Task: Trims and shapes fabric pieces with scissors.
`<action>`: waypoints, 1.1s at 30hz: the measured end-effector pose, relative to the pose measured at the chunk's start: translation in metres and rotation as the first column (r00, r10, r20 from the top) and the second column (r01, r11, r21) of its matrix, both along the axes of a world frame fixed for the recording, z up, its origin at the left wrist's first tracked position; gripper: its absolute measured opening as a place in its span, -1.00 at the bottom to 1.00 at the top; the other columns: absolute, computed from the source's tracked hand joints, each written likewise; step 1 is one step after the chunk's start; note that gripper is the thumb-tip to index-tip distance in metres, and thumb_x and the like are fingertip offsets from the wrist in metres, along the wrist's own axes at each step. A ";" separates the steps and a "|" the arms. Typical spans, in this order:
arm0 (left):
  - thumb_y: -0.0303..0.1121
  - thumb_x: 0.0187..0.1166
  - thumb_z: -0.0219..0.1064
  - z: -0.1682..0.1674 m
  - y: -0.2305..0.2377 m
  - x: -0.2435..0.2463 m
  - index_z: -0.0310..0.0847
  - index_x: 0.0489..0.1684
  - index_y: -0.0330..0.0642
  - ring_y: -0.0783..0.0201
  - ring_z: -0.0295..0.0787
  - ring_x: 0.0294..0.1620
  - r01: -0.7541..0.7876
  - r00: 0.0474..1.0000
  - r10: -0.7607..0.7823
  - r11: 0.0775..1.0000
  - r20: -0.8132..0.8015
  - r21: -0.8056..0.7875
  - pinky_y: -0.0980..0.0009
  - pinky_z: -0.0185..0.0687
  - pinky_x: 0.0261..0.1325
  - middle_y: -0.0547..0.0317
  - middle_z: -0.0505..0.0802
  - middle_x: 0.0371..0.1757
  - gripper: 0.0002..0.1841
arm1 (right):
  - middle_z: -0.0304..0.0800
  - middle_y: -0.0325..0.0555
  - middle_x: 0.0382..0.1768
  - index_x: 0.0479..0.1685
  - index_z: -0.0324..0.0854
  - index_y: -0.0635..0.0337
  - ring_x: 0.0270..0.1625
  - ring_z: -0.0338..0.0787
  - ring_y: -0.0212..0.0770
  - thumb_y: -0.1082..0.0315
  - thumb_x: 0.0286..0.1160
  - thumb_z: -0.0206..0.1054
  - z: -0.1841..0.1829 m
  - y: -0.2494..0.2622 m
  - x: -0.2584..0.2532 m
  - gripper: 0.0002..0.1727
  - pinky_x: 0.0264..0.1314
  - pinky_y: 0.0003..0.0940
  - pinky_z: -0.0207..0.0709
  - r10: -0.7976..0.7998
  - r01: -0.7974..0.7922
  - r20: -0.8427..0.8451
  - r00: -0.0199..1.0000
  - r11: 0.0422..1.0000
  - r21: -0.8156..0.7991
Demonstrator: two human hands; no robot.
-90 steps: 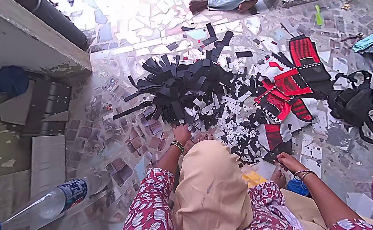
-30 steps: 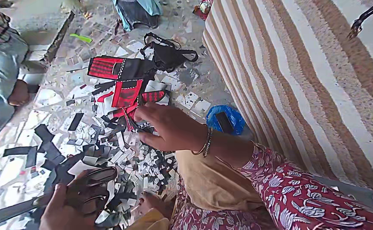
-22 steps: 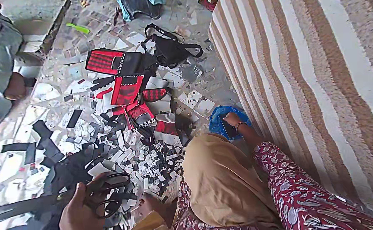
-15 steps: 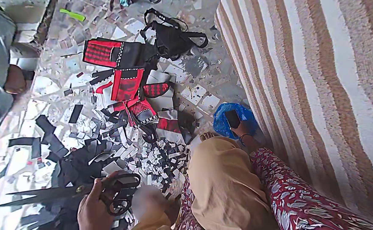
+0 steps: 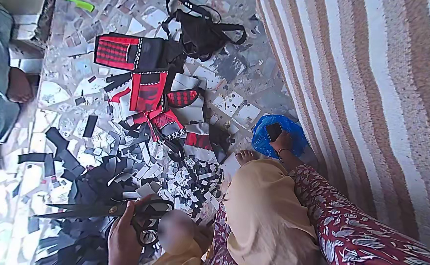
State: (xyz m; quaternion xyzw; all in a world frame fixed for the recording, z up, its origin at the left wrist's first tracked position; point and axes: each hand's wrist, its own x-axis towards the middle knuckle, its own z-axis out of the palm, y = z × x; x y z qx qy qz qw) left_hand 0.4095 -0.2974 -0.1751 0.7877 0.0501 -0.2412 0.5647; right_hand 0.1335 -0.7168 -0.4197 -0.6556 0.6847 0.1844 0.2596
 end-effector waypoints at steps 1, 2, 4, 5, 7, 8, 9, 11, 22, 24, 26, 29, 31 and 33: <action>-0.20 0.91 -0.17 0.001 0.001 -0.001 0.73 -0.09 -0.21 0.45 0.87 -0.35 -0.004 1.000 0.004 1.000 0.005 0.009 0.54 0.77 -0.31 0.25 0.96 -0.22 -0.52 | 0.24 0.48 0.64 0.79 0.04 0.40 0.60 0.44 0.37 0.10 0.04 0.73 0.000 0.000 0.001 0.25 0.56 0.18 0.40 -0.002 0.002 -0.002 1.000 1.000 0.001; -0.21 0.91 -0.17 0.002 0.002 -0.001 0.74 -0.09 -0.21 0.46 0.86 -0.37 -0.007 1.000 0.007 1.000 0.006 0.012 0.55 0.75 -0.33 0.25 0.95 -0.24 -0.52 | 0.26 0.47 0.64 0.79 0.03 0.40 0.59 0.45 0.36 0.11 0.04 0.73 0.000 0.001 0.001 0.25 0.56 0.17 0.41 -0.001 0.001 -0.003 1.000 1.000 -0.002; -0.22 0.91 -0.16 0.002 0.006 -0.002 0.72 -0.09 -0.22 0.46 0.86 -0.37 -0.013 1.000 0.013 1.000 0.006 0.013 0.55 0.75 -0.33 0.24 0.96 -0.22 -0.54 | 0.30 0.44 0.62 0.79 0.04 0.39 0.57 0.48 0.34 0.12 0.02 0.73 -0.001 0.002 0.001 0.24 0.54 0.16 0.42 0.003 -0.003 0.000 1.000 1.000 -0.020; -0.22 0.91 -0.15 0.001 0.007 -0.002 0.72 -0.10 -0.22 0.48 0.84 -0.41 -0.020 1.000 0.020 1.000 0.015 0.020 0.57 0.73 -0.37 0.24 0.96 -0.23 -0.54 | 0.32 0.42 0.61 0.78 0.05 0.39 0.57 0.49 0.33 0.12 0.01 0.73 -0.002 0.002 0.001 0.24 0.55 0.17 0.41 0.006 -0.006 0.005 1.000 1.000 -0.025; -0.21 0.91 -0.14 0.001 0.009 -0.003 0.74 -0.10 -0.22 0.49 0.84 -0.41 -0.021 0.999 0.020 0.999 0.028 0.032 0.58 0.71 -0.39 0.25 0.96 -0.22 -0.53 | 0.29 0.40 0.65 0.78 0.03 0.41 0.60 0.47 0.31 0.09 0.02 0.73 -0.003 0.000 0.000 0.26 0.58 0.17 0.37 0.013 -0.013 0.009 1.000 1.000 -0.019; -0.21 0.90 -0.14 0.001 0.010 -0.004 0.74 -0.10 -0.22 0.48 0.85 -0.38 -0.020 0.999 0.019 0.999 0.029 0.035 0.58 0.72 -0.36 0.24 0.96 -0.20 -0.53 | 0.29 0.39 0.65 0.78 0.04 0.41 0.61 0.46 0.31 0.07 0.00 0.73 -0.003 -0.001 -0.002 0.26 0.58 0.20 0.36 0.022 -0.022 0.010 1.000 1.000 -0.018; -0.21 0.90 -0.15 0.000 0.011 -0.005 0.74 -0.10 -0.22 0.47 0.86 -0.36 -0.025 0.999 0.024 0.999 0.028 0.039 0.57 0.73 -0.34 0.23 0.97 -0.20 -0.53 | 0.27 0.39 0.67 0.78 0.03 0.42 0.64 0.42 0.32 0.06 -0.01 0.74 -0.003 -0.003 -0.004 0.28 0.60 0.25 0.31 0.030 -0.029 0.020 0.999 0.999 -0.015; -0.22 0.91 -0.16 0.001 0.012 -0.005 0.73 -0.09 -0.24 0.48 0.86 -0.36 -0.039 0.999 0.038 0.998 0.023 0.047 0.57 0.74 -0.33 0.24 0.96 -0.20 -0.53 | 0.25 0.38 0.69 0.79 0.01 0.43 0.69 0.35 0.32 0.09 -0.01 0.74 -0.004 -0.004 -0.004 0.28 0.67 0.32 0.15 0.046 -0.045 0.042 0.998 0.999 -0.018; -0.24 0.88 -0.17 0.008 0.004 -0.004 0.73 -0.10 -0.27 0.39 0.91 -0.18 0.006 0.997 -0.003 0.999 0.076 -0.046 0.46 0.81 -0.10 0.19 0.96 -0.16 -0.52 | 0.20 0.42 0.71 0.86 -0.11 0.37 0.66 0.38 0.36 -0.09 0.04 0.68 0.015 0.003 0.014 0.36 0.64 0.34 0.19 0.137 -0.135 -0.073 0.988 0.990 0.028; -0.24 0.89 -0.17 0.016 0.002 -0.007 0.71 -0.11 -0.26 0.41 0.91 -0.18 0.000 0.996 0.005 0.999 0.093 -0.046 0.47 0.81 -0.11 0.21 0.96 -0.15 -0.53 | 0.18 0.44 0.71 0.79 0.05 0.43 0.65 0.38 0.36 -0.17 0.17 0.59 0.042 0.010 0.037 0.24 0.61 0.35 0.22 0.194 -0.192 -0.031 0.981 0.979 0.064; -0.25 0.89 -0.16 0.024 0.000 -0.010 0.69 -0.10 -0.25 0.44 0.90 -0.23 -0.014 0.993 0.021 0.998 0.120 -0.055 0.51 0.79 -0.18 0.24 0.97 -0.16 -0.55 | 0.37 0.46 0.58 0.63 0.29 0.48 0.59 0.46 0.35 -0.15 0.38 0.48 0.078 0.014 0.070 0.00 0.58 0.35 0.26 0.279 -0.299 0.159 0.947 0.947 0.120; -0.26 0.87 -0.14 0.034 0.003 -0.012 0.69 -0.11 -0.25 0.47 0.88 -0.26 -0.012 0.985 0.030 0.994 0.172 -0.108 0.53 0.77 -0.19 0.26 0.96 -0.19 -0.57 | 0.63 0.40 0.38 0.53 0.45 0.45 0.47 0.61 0.27 -0.07 0.59 0.38 0.137 0.021 0.129 -0.22 0.57 0.22 0.34 0.441 -0.596 0.504 0.742 0.778 0.198; -0.26 0.88 -0.13 0.041 0.006 -0.015 0.69 -0.11 -0.26 0.48 0.88 -0.26 -0.034 0.978 0.063 0.988 0.198 -0.150 0.52 0.78 -0.14 0.27 0.95 -0.21 -0.58 | 0.65 0.33 0.36 0.52 0.47 0.42 0.44 0.63 0.20 -0.03 0.65 0.35 0.196 0.037 0.168 -0.29 0.58 0.15 0.34 0.576 -0.775 0.602 0.553 0.621 0.117; -0.26 0.87 -0.10 0.048 0.009 -0.018 0.68 -0.08 -0.29 0.46 0.88 -0.21 -0.073 0.970 0.114 0.979 0.216 -0.190 0.48 0.78 -0.07 0.26 0.95 -0.21 -0.60 | 0.68 0.28 0.36 0.51 0.50 0.38 0.42 0.66 0.16 -0.02 0.64 0.36 0.261 0.061 0.196 -0.32 0.56 0.14 0.38 0.698 -0.867 0.611 0.374 0.497 -0.036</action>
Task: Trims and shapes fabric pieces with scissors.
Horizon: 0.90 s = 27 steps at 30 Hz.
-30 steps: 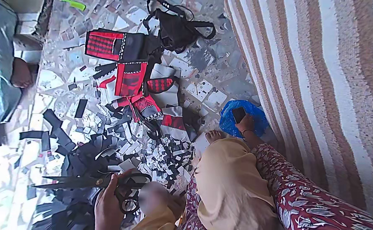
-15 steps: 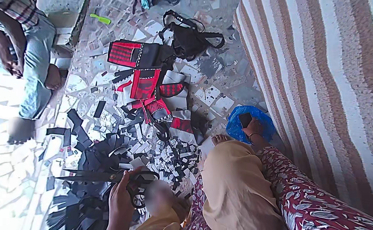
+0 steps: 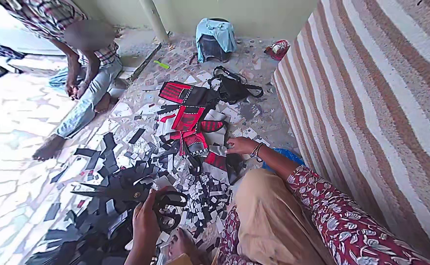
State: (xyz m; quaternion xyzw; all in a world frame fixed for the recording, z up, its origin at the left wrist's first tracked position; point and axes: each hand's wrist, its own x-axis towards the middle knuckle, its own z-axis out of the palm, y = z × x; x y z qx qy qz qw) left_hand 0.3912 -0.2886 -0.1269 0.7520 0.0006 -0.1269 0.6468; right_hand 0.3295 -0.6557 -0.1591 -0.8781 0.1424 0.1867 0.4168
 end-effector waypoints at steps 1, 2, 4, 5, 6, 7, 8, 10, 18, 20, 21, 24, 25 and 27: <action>-0.25 0.87 -0.08 0.003 0.002 0.000 0.68 -0.07 -0.31 0.44 0.88 -0.19 -0.020 1.000 0.020 0.999 0.010 -0.026 0.46 0.78 -0.04 0.23 0.94 -0.20 -0.60 | 0.67 0.29 0.35 0.51 0.49 0.38 0.38 0.68 0.15 -0.01 0.65 0.35 0.032 0.014 0.010 -0.33 0.53 0.13 0.40 0.067 -0.066 0.062 0.996 0.997 -0.029; -0.24 0.86 -0.06 0.006 0.004 0.000 0.69 -0.07 -0.33 0.43 0.87 -0.18 -0.042 0.999 0.043 0.998 0.022 -0.053 0.44 0.77 -0.02 0.22 0.94 -0.20 -0.59 | 0.65 0.29 0.38 0.53 0.47 0.39 0.36 0.69 0.14 0.00 0.67 0.33 0.062 0.030 0.019 -0.33 0.51 0.09 0.40 0.143 -0.139 0.106 0.984 0.989 -0.052; -0.24 0.85 -0.07 0.012 0.008 0.001 0.70 -0.09 -0.33 0.43 0.87 -0.15 -0.078 0.995 0.084 0.993 0.059 -0.091 0.43 0.74 0.02 0.21 0.94 -0.20 -0.58 | 0.63 0.30 0.40 0.54 0.45 0.40 0.35 0.69 0.14 0.03 0.69 0.30 0.109 0.069 0.028 -0.35 0.52 0.06 0.40 0.307 -0.298 0.179 0.935 0.952 -0.077; -0.24 0.84 -0.05 0.015 0.011 0.001 0.72 -0.10 -0.34 0.42 0.85 -0.13 -0.102 0.991 0.110 0.989 0.071 -0.105 0.41 0.72 0.05 0.20 0.94 -0.19 -0.57 | 0.66 0.32 0.36 0.52 0.47 0.42 0.35 0.70 0.16 0.06 0.68 0.31 0.124 0.091 0.029 -0.36 0.53 0.07 0.40 0.384 -0.375 0.222 0.896 0.923 -0.084; -0.23 0.84 -0.03 0.018 0.014 0.001 0.72 -0.06 -0.38 0.38 0.85 -0.08 -0.125 0.988 0.136 0.984 0.079 -0.129 0.35 0.69 0.12 0.15 0.94 -0.16 -0.57 | 0.67 0.34 0.34 0.50 0.48 0.43 0.35 0.70 0.17 0.08 0.67 0.33 0.133 0.113 0.030 -0.37 0.53 0.08 0.40 0.457 -0.451 0.265 0.849 0.888 -0.088; -0.23 0.84 -0.02 0.020 0.017 0.002 0.70 -0.05 -0.40 0.38 0.85 -0.06 -0.149 0.982 0.164 0.976 0.089 -0.158 0.34 0.69 0.16 0.13 0.94 -0.15 -0.58 | 0.69 0.36 0.33 0.49 0.49 0.46 0.36 0.71 0.19 0.10 0.65 0.35 0.138 0.136 0.029 -0.37 0.54 0.09 0.40 0.513 -0.513 0.316 0.798 0.854 -0.089; -0.24 0.85 -0.02 0.022 0.019 0.003 0.69 -0.03 -0.43 0.38 0.85 -0.04 -0.164 0.978 0.185 0.968 0.097 -0.189 0.33 0.68 0.20 0.11 0.93 -0.13 -0.58 | 0.69 0.38 0.31 0.48 0.50 0.47 0.36 0.70 0.22 0.13 0.62 0.38 0.138 0.160 0.028 -0.38 0.53 0.11 0.42 0.540 -0.551 0.372 0.755 0.830 -0.085; -0.25 0.85 -0.03 0.028 0.025 0.003 0.67 -0.02 -0.45 0.39 0.84 -0.08 -0.182 0.972 0.213 0.949 0.099 -0.256 0.34 0.69 0.17 0.11 0.92 -0.16 -0.58 | 0.64 0.40 0.35 0.48 0.51 0.47 0.41 0.66 0.25 0.17 0.57 0.43 0.131 0.209 0.022 -0.37 0.55 0.12 0.40 0.538 -0.568 0.464 0.704 0.818 -0.088; -0.32 0.82 0.02 0.028 0.060 -0.001 0.70 -0.09 -0.47 0.34 0.79 -0.15 -0.261 0.930 0.295 0.951 0.219 -0.168 0.25 0.64 0.14 0.01 0.87 -0.21 -0.62 | 0.52 0.40 0.46 0.42 0.54 0.48 0.48 0.61 0.21 0.24 0.48 0.43 0.068 0.297 0.008 -0.41 0.54 -0.01 0.48 0.402 -0.471 0.646 0.649 0.879 -0.075; -0.29 0.78 0.03 0.023 0.064 -0.002 0.71 -0.10 -0.45 0.31 0.81 -0.11 -0.263 0.914 0.296 0.953 0.278 -0.152 0.20 0.63 0.19 0.02 0.89 -0.20 -0.61 | 0.60 0.42 0.34 0.38 0.50 0.50 0.41 0.65 0.20 0.36 0.49 0.34 0.062 0.294 0.013 -0.49 0.52 -0.03 0.48 0.348 -0.465 0.678 0.648 0.885 -0.010; -0.27 0.78 0.02 0.021 0.064 -0.003 0.72 -0.11 -0.43 0.29 0.82 -0.10 -0.264 0.911 0.300 0.952 0.285 -0.157 0.17 0.62 0.20 0.02 0.90 -0.20 -0.60 | 0.61 0.42 0.32 0.40 0.47 0.50 0.40 0.66 0.20 0.40 0.48 0.34 0.061 0.292 0.016 -0.48 0.52 -0.03 0.48 0.342 -0.462 0.664 0.664 0.887 0.005; -0.25 0.78 -0.02 0.018 0.063 -0.007 0.74 -0.12 -0.42 0.26 0.84 -0.10 -0.278 0.909 0.313 0.947 0.274 -0.160 0.13 0.63 0.21 0.01 0.91 -0.20 -0.57 | 0.59 0.44 0.38 0.53 0.35 0.50 0.45 0.64 0.24 0.45 0.34 0.47 0.064 0.290 0.018 -0.30 0.56 0.05 0.44 0.399 -0.478 0.545 0.738 0.878 0.004; -0.25 0.79 -0.02 0.017 0.060 -0.008 0.73 -0.10 -0.43 0.24 0.84 -0.07 -0.271 0.914 0.302 0.951 0.272 -0.147 0.12 0.63 0.22 -0.01 0.91 -0.18 -0.56 | 0.57 0.44 0.41 0.57 0.32 0.49 0.47 0.63 0.25 0.43 0.31 0.50 0.065 0.290 0.018 -0.24 0.57 0.07 0.43 0.421 -0.481 0.510 0.751 0.877 -0.016; -0.23 0.79 -0.02 0.017 0.052 -0.010 0.71 -0.05 -0.44 0.21 0.83 -0.03 -0.237 0.924 0.258 0.966 0.281 -0.109 0.10 0.63 0.24 -0.04 0.90 -0.14 -0.56 | 0.55 0.45 0.43 0.62 0.27 0.49 0.48 0.61 0.26 0.37 0.28 0.56 0.066 0.287 0.015 -0.15 0.59 0.08 0.41 0.435 -0.471 0.464 0.772 0.881 -0.042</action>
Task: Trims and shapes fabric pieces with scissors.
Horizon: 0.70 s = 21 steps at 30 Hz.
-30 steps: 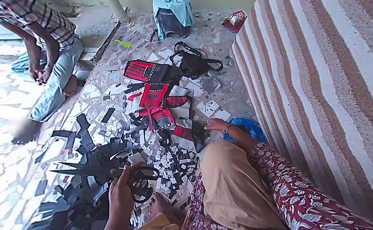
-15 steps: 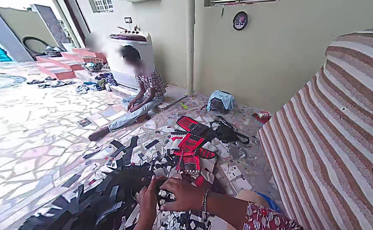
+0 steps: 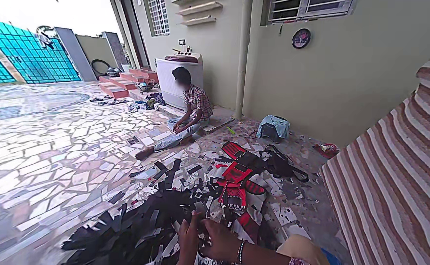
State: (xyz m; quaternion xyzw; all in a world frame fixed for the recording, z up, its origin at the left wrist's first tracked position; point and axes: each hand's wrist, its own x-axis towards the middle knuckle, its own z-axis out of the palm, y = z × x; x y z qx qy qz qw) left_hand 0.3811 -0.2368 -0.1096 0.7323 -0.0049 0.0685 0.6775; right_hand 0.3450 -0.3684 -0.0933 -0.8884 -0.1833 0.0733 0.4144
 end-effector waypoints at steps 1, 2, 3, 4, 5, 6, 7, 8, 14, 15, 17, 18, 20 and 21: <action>-0.20 0.77 -0.01 -0.001 -0.005 0.000 0.73 -0.03 -0.44 0.15 0.82 0.03 0.024 1.000 -0.024 0.999 0.001 0.028 0.03 0.59 0.27 -0.08 0.90 -0.11 -0.54 | 0.56 0.44 0.41 0.62 0.27 0.50 0.47 0.62 0.26 0.34 0.26 0.59 0.001 -0.002 -0.001 -0.12 0.58 0.09 0.41 -0.021 0.021 -0.023 1.000 1.000 -0.013; -0.16 0.75 0.01 -0.003 -0.011 0.000 0.74 -0.02 -0.42 0.09 0.82 0.08 0.052 0.999 -0.053 0.997 0.006 0.063 -0.04 0.57 0.31 -0.09 0.90 -0.09 -0.52 | 0.59 0.45 0.36 0.59 0.28 0.50 0.42 0.64 0.26 0.31 0.24 0.61 0.001 -0.006 -0.001 -0.11 0.54 0.11 0.43 -0.049 0.049 -0.038 0.998 0.999 -0.018; -0.12 0.74 0.01 -0.005 -0.017 0.001 0.75 -0.02 -0.40 0.05 0.81 0.11 0.078 0.997 -0.080 0.992 0.010 0.101 -0.10 0.54 0.32 -0.10 0.90 -0.08 -0.51 | 0.61 0.46 0.33 0.57 0.31 0.52 0.39 0.65 0.27 0.29 0.24 0.61 0.000 -0.009 -0.001 -0.13 0.52 0.13 0.43 -0.081 0.081 -0.051 0.995 0.997 -0.019; -0.07 0.72 0.02 -0.007 -0.022 0.001 0.77 0.00 -0.37 0.01 0.81 0.15 0.106 0.994 -0.108 0.984 0.004 0.143 -0.16 0.51 0.34 -0.11 0.91 -0.06 -0.49 | 0.63 0.45 0.30 0.56 0.34 0.52 0.37 0.67 0.28 0.29 0.26 0.59 -0.003 -0.013 -0.001 -0.16 0.51 0.14 0.44 -0.119 0.119 -0.062 0.991 0.993 -0.013; -0.04 0.71 0.02 -0.008 -0.028 0.002 0.79 0.00 -0.33 -0.02 0.80 0.17 0.131 0.991 -0.133 0.974 -0.003 0.183 -0.20 0.49 0.36 -0.10 0.90 -0.04 -0.47 | 0.66 0.43 0.29 0.54 0.38 0.50 0.37 0.68 0.26 0.28 0.32 0.55 -0.007 -0.018 -0.001 -0.22 0.51 0.15 0.44 -0.156 0.155 -0.072 0.985 0.988 -0.015; -0.01 0.72 0.00 -0.009 -0.032 0.003 0.79 0.01 -0.31 -0.04 0.79 0.20 0.158 0.987 -0.159 0.965 -0.013 0.209 -0.22 0.48 0.37 -0.11 0.90 -0.01 -0.45 | 0.69 0.40 0.25 0.49 0.44 0.47 0.34 0.70 0.24 0.28 0.34 0.51 -0.011 -0.022 0.000 -0.29 0.49 0.15 0.46 -0.190 0.190 -0.069 0.979 0.982 -0.005; -0.01 0.75 -0.04 -0.007 -0.036 0.003 0.79 0.04 -0.32 -0.06 0.77 0.23 0.186 0.983 -0.185 0.958 -0.025 0.216 -0.22 0.47 0.40 -0.13 0.89 0.03 -0.43 | 0.71 0.40 0.24 0.47 0.48 0.47 0.35 0.71 0.24 0.30 0.36 0.49 -0.012 -0.027 -0.002 -0.34 0.49 0.16 0.46 -0.217 0.218 -0.068 0.974 0.976 0.013; 0.00 0.77 -0.08 -0.006 -0.038 0.004 0.80 0.05 -0.31 -0.05 0.77 0.24 0.199 0.980 -0.198 0.956 -0.026 0.215 -0.20 0.47 0.41 -0.13 0.89 0.05 -0.41 | 0.71 0.40 0.25 0.44 0.50 0.48 0.36 0.70 0.24 0.34 0.40 0.45 -0.008 -0.031 -0.004 -0.39 0.50 0.16 0.45 -0.234 0.237 -0.079 0.969 0.971 0.031; -0.01 0.77 -0.10 0.000 -0.033 0.011 0.84 -0.19 -0.30 0.06 0.76 0.10 0.193 0.978 -0.205 0.960 0.037 0.204 -0.11 0.55 0.27 -0.05 0.84 -0.02 -0.39 | 0.78 0.22 -0.07 0.19 0.60 0.43 0.02 0.78 0.03 0.12 0.52 0.42 -0.008 -0.051 -0.002 -0.49 0.23 0.01 0.58 -0.375 0.379 -0.059 0.925 0.906 0.188; -0.05 0.76 0.00 0.000 -0.028 0.010 0.85 -0.20 -0.31 0.06 0.78 0.12 0.204 0.976 -0.215 0.956 0.031 0.213 -0.09 0.58 0.30 -0.06 0.84 0.01 -0.45 | 0.76 0.14 -0.19 0.12 0.63 0.42 -0.12 0.75 -0.05 0.09 0.51 0.42 -0.012 -0.052 0.000 -0.50 0.10 -0.05 0.60 -0.418 0.414 -0.035 0.908 0.879 0.236; -0.23 0.67 0.27 0.005 -0.015 0.010 0.85 -0.18 -0.35 0.07 0.77 0.10 0.238 0.970 -0.243 0.945 -0.005 0.223 -0.01 0.62 0.31 -0.09 0.83 0.01 -0.67 | 0.76 0.05 -0.27 0.05 0.64 0.42 -0.21 0.74 -0.15 0.13 0.50 0.43 -0.010 -0.052 0.004 -0.55 0.00 -0.11 0.62 -0.490 0.459 0.025 0.871 0.832 0.312; -0.34 0.59 0.35 0.006 -0.010 0.011 0.85 -0.15 -0.37 0.06 0.79 0.09 0.255 0.966 -0.257 0.941 -0.020 0.223 0.01 0.63 0.31 -0.10 0.85 0.00 -0.76 | 0.82 0.07 -0.21 0.07 0.65 0.44 -0.15 0.79 -0.14 0.22 0.52 0.43 -0.006 -0.052 0.005 -0.60 0.07 -0.10 0.65 -0.513 0.466 0.060 0.856 0.817 0.339; -0.50 0.51 0.38 0.011 -0.001 0.009 0.81 -0.09 -0.42 0.13 0.82 0.04 0.302 0.953 -0.301 0.938 -0.030 0.169 0.10 0.68 0.27 -0.12 0.88 -0.02 -0.82 | 0.87 0.18 -0.08 0.10 0.64 0.51 -0.01 0.87 -0.03 0.34 0.54 0.39 -0.011 -0.056 0.015 -0.64 0.20 -0.01 0.67 -0.526 0.454 0.106 0.844 0.805 0.381; -0.55 0.50 0.37 0.013 0.001 0.008 0.78 -0.07 -0.45 0.19 0.82 -0.02 0.325 0.946 -0.324 0.937 -0.028 0.125 0.17 0.70 0.21 -0.12 0.88 -0.04 -0.83 | 0.87 0.19 -0.04 0.12 0.62 0.52 0.02 0.87 -0.02 0.37 0.53 0.36 -0.016 -0.059 0.020 -0.64 0.22 0.00 0.67 -0.528 0.455 0.088 0.844 0.793 0.405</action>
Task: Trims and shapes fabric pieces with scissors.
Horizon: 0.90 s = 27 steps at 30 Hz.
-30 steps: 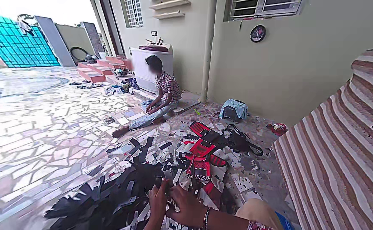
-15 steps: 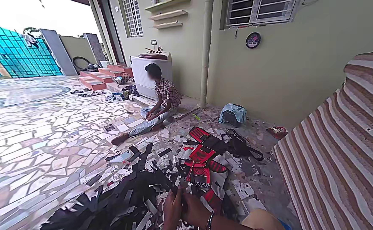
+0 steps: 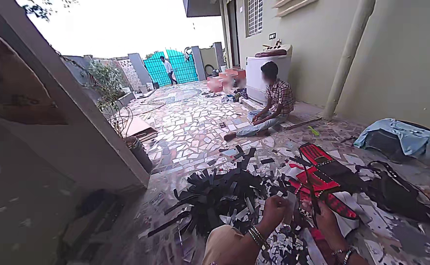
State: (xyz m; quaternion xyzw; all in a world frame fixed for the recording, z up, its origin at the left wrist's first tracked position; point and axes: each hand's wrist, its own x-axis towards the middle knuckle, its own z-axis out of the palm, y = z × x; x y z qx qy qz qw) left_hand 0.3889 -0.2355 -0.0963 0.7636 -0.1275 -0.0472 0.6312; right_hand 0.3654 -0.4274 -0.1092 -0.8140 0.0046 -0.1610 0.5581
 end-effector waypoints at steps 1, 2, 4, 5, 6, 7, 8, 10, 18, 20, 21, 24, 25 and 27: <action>-0.59 0.49 0.36 0.002 0.001 -0.001 0.76 -0.05 -0.48 0.26 0.82 -0.09 0.029 1.000 -0.029 0.999 -0.003 -0.039 0.24 0.72 0.14 -0.11 0.89 -0.07 -0.82 | 0.86 0.19 -0.03 0.13 0.61 0.52 0.01 0.86 -0.05 0.37 0.54 0.37 -0.003 -0.002 0.004 -0.65 0.20 -0.02 0.67 0.003 -0.002 -0.025 1.000 0.999 0.044; -0.61 0.49 0.34 0.003 0.001 -0.001 0.75 -0.04 -0.50 0.31 0.81 -0.14 0.059 0.998 -0.059 0.996 -0.004 -0.062 0.29 0.73 0.09 -0.11 0.88 -0.07 -0.82 | 0.86 0.15 -0.05 0.10 0.62 0.49 -0.03 0.85 -0.10 0.37 0.52 0.39 -0.003 -0.002 0.006 -0.66 0.14 -0.06 0.68 0.009 -0.004 -0.055 0.998 0.996 0.090; -0.63 0.49 0.34 0.005 0.001 -0.004 0.73 -0.05 -0.53 0.37 0.75 -0.24 0.110 0.994 -0.111 0.992 -0.011 -0.066 0.35 0.71 -0.01 -0.08 0.87 -0.11 -0.82 | 0.80 0.10 -0.12 0.06 0.60 0.48 -0.12 0.80 -0.16 0.42 0.50 0.42 -0.002 0.002 0.005 -0.71 0.04 -0.13 0.70 0.043 -0.020 -0.129 0.991 0.984 0.175; -0.63 0.47 0.36 0.005 0.002 -0.004 0.73 -0.07 -0.53 0.40 0.72 -0.29 0.123 0.992 -0.124 0.991 -0.012 -0.058 0.37 0.69 -0.06 -0.05 0.85 -0.16 -0.84 | 0.76 0.07 -0.18 0.04 0.59 0.48 -0.19 0.76 -0.19 0.45 0.48 0.43 -0.002 0.005 0.003 -0.72 -0.03 -0.17 0.68 0.062 -0.031 -0.154 0.986 0.980 0.198; -0.62 0.45 0.37 0.004 0.001 -0.004 0.71 -0.12 -0.52 0.41 0.68 -0.34 0.137 0.990 -0.138 0.989 -0.009 -0.054 0.38 0.68 -0.11 -0.01 0.83 -0.22 -0.86 | 0.74 0.06 -0.20 0.03 0.59 0.48 -0.22 0.73 -0.20 0.47 0.46 0.44 -0.002 0.007 0.002 -0.72 -0.05 -0.18 0.68 0.081 -0.044 -0.173 0.982 0.977 0.209; -0.62 0.40 0.39 0.002 0.000 -0.003 0.68 -0.19 -0.50 0.43 0.65 -0.39 0.147 0.989 -0.148 0.987 0.001 -0.061 0.40 0.66 -0.17 0.05 0.79 -0.30 -0.88 | 0.74 0.05 -0.22 0.02 0.60 0.47 -0.23 0.74 -0.20 0.47 0.43 0.46 -0.003 0.008 0.001 -0.72 -0.05 -0.18 0.69 0.093 -0.055 -0.183 0.979 0.978 0.201; -0.63 0.36 0.42 -0.001 -0.001 -0.001 0.66 -0.24 -0.47 0.44 0.64 -0.41 0.159 0.987 -0.159 0.984 0.010 -0.075 0.41 0.66 -0.20 0.10 0.77 -0.35 -0.89 | 0.73 0.04 -0.26 -0.01 0.61 0.46 -0.25 0.73 -0.21 0.47 0.39 0.49 -0.003 0.009 0.001 -0.71 -0.07 -0.18 0.68 0.096 -0.064 -0.173 0.980 0.981 0.181; -0.65 0.31 0.46 -0.005 -0.003 0.001 0.61 -0.29 -0.45 0.42 0.65 -0.42 0.179 0.984 -0.179 0.979 0.015 -0.094 0.40 0.66 -0.21 0.14 0.74 -0.41 -0.86 | 0.70 -0.02 -0.34 -0.07 0.63 0.45 -0.32 0.65 -0.27 0.49 0.31 0.52 -0.004 0.008 0.001 -0.72 -0.17 -0.22 0.58 0.078 -0.061 -0.131 0.988 0.990 0.129; -0.62 0.38 0.45 -0.008 -0.009 0.006 0.59 -0.26 -0.39 0.56 0.51 -0.48 0.267 0.964 -0.264 0.955 0.042 -0.131 0.55 0.50 -0.30 0.31 0.64 -0.49 -0.87 | 0.65 -0.26 -0.43 -0.16 0.55 0.32 -0.49 0.59 -0.50 0.56 0.21 0.41 0.013 -0.004 0.005 -0.78 -0.41 -0.55 0.52 -0.006 0.035 -0.092 0.996 0.945 0.324; -0.61 0.39 0.45 -0.011 -0.010 0.005 0.58 -0.25 -0.37 0.57 0.47 -0.56 0.252 0.967 -0.253 0.958 0.015 -0.136 0.57 0.45 -0.41 0.34 0.61 -0.54 -0.86 | 0.66 -0.26 -0.45 -0.15 0.55 0.31 -0.54 0.60 -0.48 0.59 0.31 0.41 0.013 -0.009 0.008 -0.81 -0.46 -0.54 0.54 0.029 0.026 -0.138 0.990 0.926 0.377; -0.61 0.39 0.45 -0.012 -0.011 0.004 0.59 -0.23 -0.39 0.56 0.47 -0.58 0.243 0.969 -0.245 0.960 0.000 -0.136 0.57 0.46 -0.43 0.32 0.61 -0.53 -0.86 | 0.65 -0.25 -0.46 -0.16 0.55 0.31 -0.54 0.60 -0.47 0.60 0.35 0.42 0.014 -0.008 0.007 -0.82 -0.47 -0.55 0.54 0.037 0.031 -0.164 0.986 0.919 0.393; -0.64 0.42 0.42 -0.010 -0.015 -0.003 0.59 -0.15 -0.44 0.48 0.59 -0.53 0.201 0.971 -0.217 0.967 -0.095 -0.156 0.50 0.60 -0.41 0.22 0.70 -0.44 -0.85 | 0.60 -0.20 -0.43 -0.17 0.55 0.36 -0.43 0.57 -0.45 0.56 0.36 0.45 0.010 0.003 0.002 -0.82 -0.33 -0.50 0.49 0.037 0.052 -0.233 0.972 0.929 0.366; -0.65 0.44 0.40 -0.009 -0.017 -0.005 0.58 -0.14 -0.45 0.45 0.62 -0.49 0.180 0.969 -0.203 0.971 -0.143 -0.158 0.46 0.63 -0.37 0.18 0.71 -0.40 -0.85 | 0.59 -0.13 -0.37 -0.14 0.54 0.42 -0.35 0.55 -0.38 0.55 0.38 0.47 0.009 0.008 -0.002 -0.79 -0.22 -0.40 0.48 0.050 0.053 -0.264 0.963 0.928 0.368; -0.65 0.43 0.40 -0.011 -0.020 -0.008 0.57 -0.13 -0.46 0.42 0.64 -0.46 0.139 0.966 -0.167 0.980 -0.199 -0.145 0.43 0.65 -0.32 0.16 0.72 -0.39 -0.84 | 0.59 -0.10 -0.38 -0.16 0.55 0.41 -0.32 0.57 -0.34 0.51 0.36 0.50 0.008 0.016 -0.006 -0.77 -0.16 -0.33 0.50 0.064 0.056 -0.319 0.946 0.934 0.353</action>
